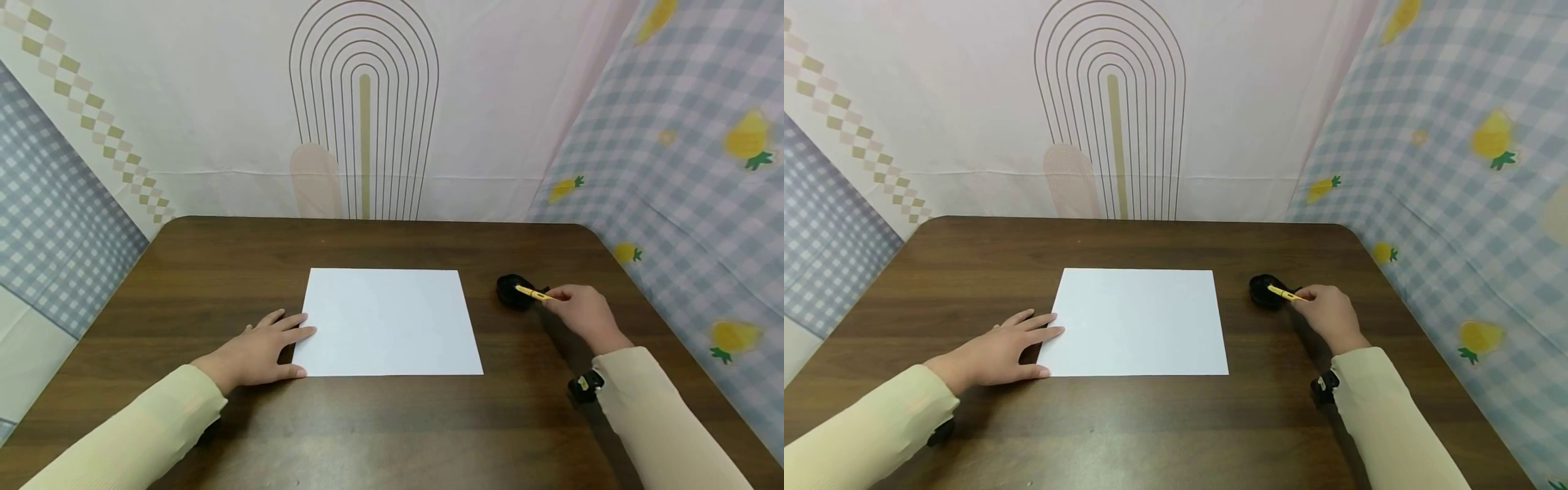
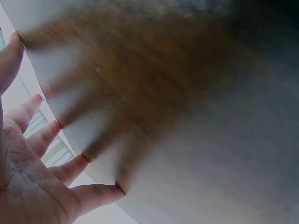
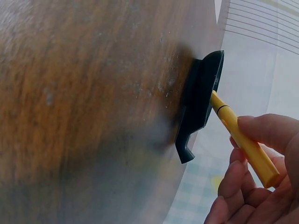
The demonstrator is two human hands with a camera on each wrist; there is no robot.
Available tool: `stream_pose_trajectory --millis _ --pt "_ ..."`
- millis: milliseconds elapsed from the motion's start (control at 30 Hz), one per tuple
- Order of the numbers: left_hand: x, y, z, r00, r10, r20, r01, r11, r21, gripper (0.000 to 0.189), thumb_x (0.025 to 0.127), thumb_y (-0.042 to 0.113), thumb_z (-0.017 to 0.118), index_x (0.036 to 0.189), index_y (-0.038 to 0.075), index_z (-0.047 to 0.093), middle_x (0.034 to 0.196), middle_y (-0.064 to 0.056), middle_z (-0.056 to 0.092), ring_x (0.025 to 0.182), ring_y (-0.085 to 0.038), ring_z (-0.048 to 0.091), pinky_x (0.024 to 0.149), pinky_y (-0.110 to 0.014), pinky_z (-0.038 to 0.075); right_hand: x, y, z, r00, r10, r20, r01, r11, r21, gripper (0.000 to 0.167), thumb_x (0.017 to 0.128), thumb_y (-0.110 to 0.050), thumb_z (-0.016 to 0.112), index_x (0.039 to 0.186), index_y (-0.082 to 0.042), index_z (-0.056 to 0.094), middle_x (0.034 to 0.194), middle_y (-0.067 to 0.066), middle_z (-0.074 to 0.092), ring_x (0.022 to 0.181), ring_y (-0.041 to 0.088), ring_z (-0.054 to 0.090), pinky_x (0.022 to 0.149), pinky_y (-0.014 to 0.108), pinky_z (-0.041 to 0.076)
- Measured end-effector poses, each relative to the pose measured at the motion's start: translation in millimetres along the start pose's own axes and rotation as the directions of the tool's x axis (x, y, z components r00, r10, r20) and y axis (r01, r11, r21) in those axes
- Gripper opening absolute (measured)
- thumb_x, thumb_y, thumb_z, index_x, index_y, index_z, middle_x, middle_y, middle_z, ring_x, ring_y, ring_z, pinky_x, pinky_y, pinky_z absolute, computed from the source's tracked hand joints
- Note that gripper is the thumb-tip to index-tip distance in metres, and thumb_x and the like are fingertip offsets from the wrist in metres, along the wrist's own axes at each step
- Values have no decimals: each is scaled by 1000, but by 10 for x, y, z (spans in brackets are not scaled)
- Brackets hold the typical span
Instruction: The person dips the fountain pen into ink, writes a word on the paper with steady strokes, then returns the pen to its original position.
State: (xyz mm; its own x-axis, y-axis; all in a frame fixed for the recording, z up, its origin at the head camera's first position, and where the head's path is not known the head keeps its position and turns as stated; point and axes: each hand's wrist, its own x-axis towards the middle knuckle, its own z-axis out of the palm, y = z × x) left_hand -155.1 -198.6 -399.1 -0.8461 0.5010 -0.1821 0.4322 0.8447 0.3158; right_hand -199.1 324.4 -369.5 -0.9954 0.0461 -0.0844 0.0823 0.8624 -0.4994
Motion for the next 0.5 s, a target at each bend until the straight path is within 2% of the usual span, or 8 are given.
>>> stream_pose_trajectory --millis 500 --pt "-4 3 -5 1000 3 2 -3 1000 -2 72 84 51 70 145 19 47 154 -10 34 138 -50 24 91 -78 27 3 -5 -23 1000 6 6 -6 1000 0 36 95 -23 57 116 6 65 101 20 65 71 23 48 57 31 39"
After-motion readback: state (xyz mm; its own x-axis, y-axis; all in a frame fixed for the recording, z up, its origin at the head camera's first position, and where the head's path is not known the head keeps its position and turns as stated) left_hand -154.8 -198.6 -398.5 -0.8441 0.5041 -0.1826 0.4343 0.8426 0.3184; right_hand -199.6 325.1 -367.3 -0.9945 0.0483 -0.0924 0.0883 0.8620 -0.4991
